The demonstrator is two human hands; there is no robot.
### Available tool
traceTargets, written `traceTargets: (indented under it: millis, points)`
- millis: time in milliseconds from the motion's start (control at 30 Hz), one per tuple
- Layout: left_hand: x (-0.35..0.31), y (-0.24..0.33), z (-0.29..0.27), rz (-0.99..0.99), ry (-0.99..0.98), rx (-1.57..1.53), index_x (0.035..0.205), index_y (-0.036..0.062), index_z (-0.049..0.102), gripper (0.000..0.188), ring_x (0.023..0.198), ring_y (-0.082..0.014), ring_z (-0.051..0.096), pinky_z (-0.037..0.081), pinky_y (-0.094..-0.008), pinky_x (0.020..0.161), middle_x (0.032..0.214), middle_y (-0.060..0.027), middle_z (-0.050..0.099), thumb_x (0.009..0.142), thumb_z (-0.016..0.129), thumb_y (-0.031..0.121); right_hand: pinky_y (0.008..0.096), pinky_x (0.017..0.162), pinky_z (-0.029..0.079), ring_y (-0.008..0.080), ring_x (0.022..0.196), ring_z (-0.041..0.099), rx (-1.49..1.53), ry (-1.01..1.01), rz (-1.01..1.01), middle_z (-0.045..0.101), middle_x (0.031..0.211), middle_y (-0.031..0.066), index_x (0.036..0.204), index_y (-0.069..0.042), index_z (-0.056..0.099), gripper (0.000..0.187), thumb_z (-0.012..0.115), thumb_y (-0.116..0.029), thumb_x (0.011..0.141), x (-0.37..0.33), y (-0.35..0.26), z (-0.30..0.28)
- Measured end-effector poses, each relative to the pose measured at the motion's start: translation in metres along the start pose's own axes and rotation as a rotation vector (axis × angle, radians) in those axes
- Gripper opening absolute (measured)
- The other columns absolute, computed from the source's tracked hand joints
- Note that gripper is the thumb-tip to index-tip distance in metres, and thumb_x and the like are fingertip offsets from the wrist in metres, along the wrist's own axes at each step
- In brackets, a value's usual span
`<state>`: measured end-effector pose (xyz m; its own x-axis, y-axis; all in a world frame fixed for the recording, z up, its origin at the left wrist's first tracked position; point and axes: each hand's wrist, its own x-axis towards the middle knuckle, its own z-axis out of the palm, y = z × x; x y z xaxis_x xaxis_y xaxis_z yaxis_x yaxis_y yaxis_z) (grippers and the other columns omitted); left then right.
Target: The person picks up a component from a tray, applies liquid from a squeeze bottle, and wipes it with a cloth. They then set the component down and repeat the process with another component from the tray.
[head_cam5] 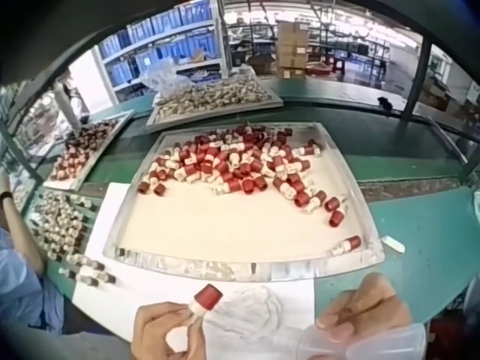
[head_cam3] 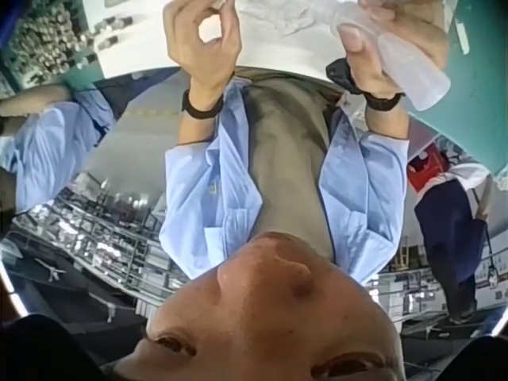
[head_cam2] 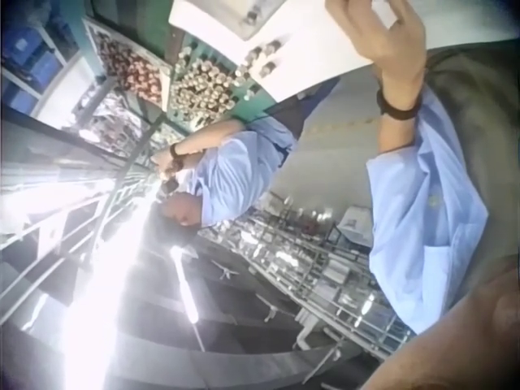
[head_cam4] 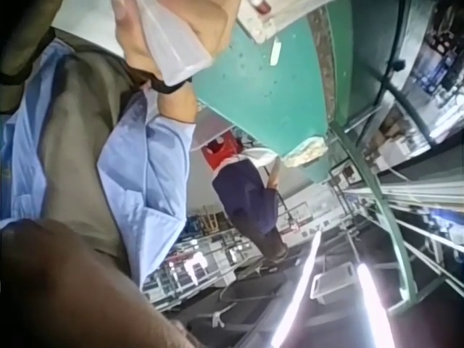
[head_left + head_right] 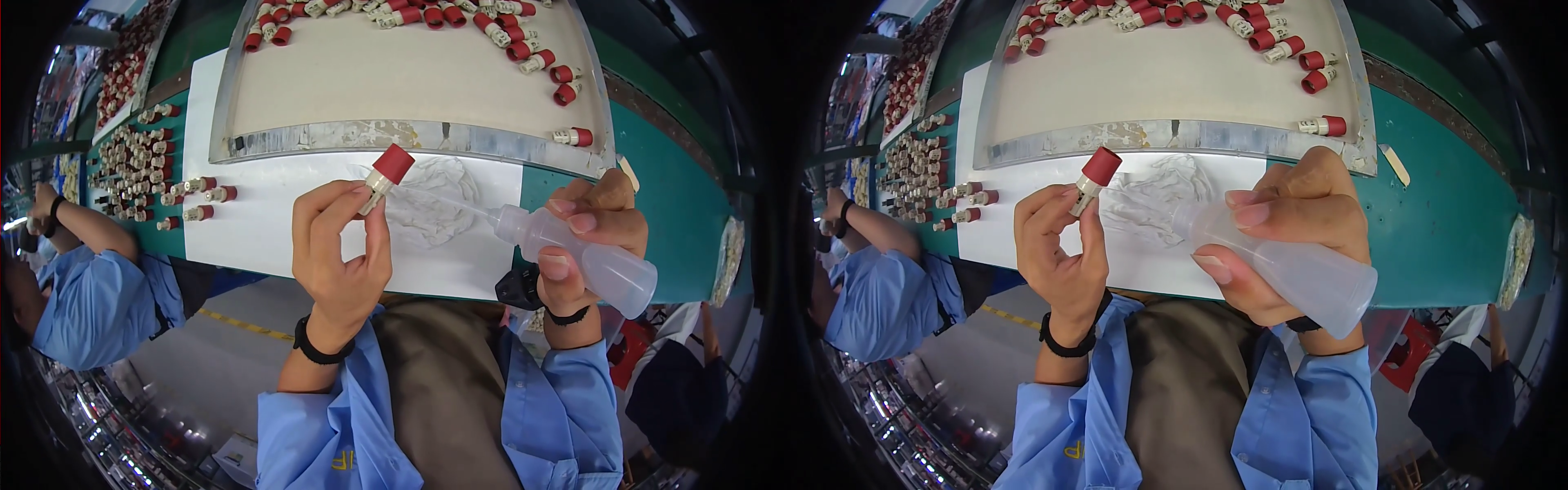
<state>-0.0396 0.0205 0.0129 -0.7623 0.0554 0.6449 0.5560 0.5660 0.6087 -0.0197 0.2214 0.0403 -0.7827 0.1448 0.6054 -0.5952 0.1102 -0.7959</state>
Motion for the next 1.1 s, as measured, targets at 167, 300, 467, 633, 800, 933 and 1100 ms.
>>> traceTargets:
  millis: [167,300,467,633,800,933,1100]
  points:
    - [0.0,0.004,-0.002,-0.236,0.01,-0.195,0.093,-0.0017,0.053,0.03,0.074,-0.0171,0.057,0.05,-0.0226,0.057,0.09,-0.0133,0.055,0.067,0.063,-0.012,0.0242,0.055,0.041,0.0129,0.06,0.047,0.025,0.005,0.017,0.044,0.079,0.0045,0.083,-0.006,0.057,0.034,0.079,-0.01,0.057,0.0,0.0,-0.001]
    - [0.003,0.01,-0.005,-0.475,0.001,-0.433,0.096,-0.0026,0.05,0.026,0.074,-0.0135,0.057,0.051,-0.0223,0.057,0.089,-0.0118,0.055,0.073,0.061,-0.009,0.0246,0.056,0.042,0.0134,0.06,0.047,0.017,0.041,0.015,0.044,0.078,0.0046,0.082,-0.006,0.058,0.032,0.079,-0.009,0.058,0.001,-0.001,0.001]
    - [0.01,0.016,-0.012,-0.772,-0.062,-0.665,0.098,-0.0033,0.049,0.021,0.068,-0.0113,0.057,0.051,-0.0227,0.054,0.083,-0.0093,0.056,0.08,0.059,-0.001,0.0249,0.058,0.044,0.0138,0.061,0.048,-0.026,0.007,-0.001,0.044,0.079,0.0048,0.083,-0.006,0.058,0.032,0.078,-0.009,0.059,0.003,-0.001,-0.001]
    - [0.013,0.014,-0.012,-0.882,-0.074,-0.797,0.099,-0.0021,0.049,0.019,0.063,-0.0117,0.057,0.05,-0.0236,0.051,0.079,-0.0097,0.058,0.084,0.057,0.007,0.0241,0.057,0.044,0.013,0.06,0.046,-0.008,0.034,-0.019,0.043,0.078,0.0044,0.084,-0.006,0.058,0.032,0.078,-0.008,0.059,0.002,0.001,0.001]
    - [0.018,0.015,-0.014,-0.97,-0.102,-0.894,0.099,-0.0018,0.049,0.02,0.063,-0.0133,0.058,0.051,-0.0249,0.05,0.082,-0.0119,0.059,0.085,0.056,0.01,0.0231,0.056,0.043,0.0119,0.06,0.045,-0.024,0.014,-0.036,0.042,0.077,0.0036,0.085,-0.006,0.058,0.032,0.078,-0.008,0.06,0.002,0.001,-0.001]
    - [0.016,0.009,-0.014,-1.034,-0.113,-1.041,0.099,-0.0014,0.049,0.021,0.062,-0.0146,0.058,0.05,-0.0256,0.049,0.084,-0.0134,0.06,0.086,0.055,0.014,0.0227,0.055,0.042,0.011,0.06,0.044,-0.034,-0.003,-0.034,0.041,0.077,0.0029,0.086,-0.006,0.058,0.033,0.078,-0.008,0.06,0.002,0.0,-0.002]
    - [0.015,0.005,-0.015,-1.118,-0.148,-1.186,0.099,-0.0006,0.05,0.021,0.062,-0.0153,0.057,0.05,-0.0258,0.048,0.084,-0.0132,0.06,0.088,0.051,0.017,0.0224,0.054,0.04,0.0103,0.058,0.042,-0.037,-0.003,-0.05,0.041,0.077,0.0026,0.087,-0.007,0.058,0.034,0.078,-0.008,0.06,0.001,0.001,-0.003]
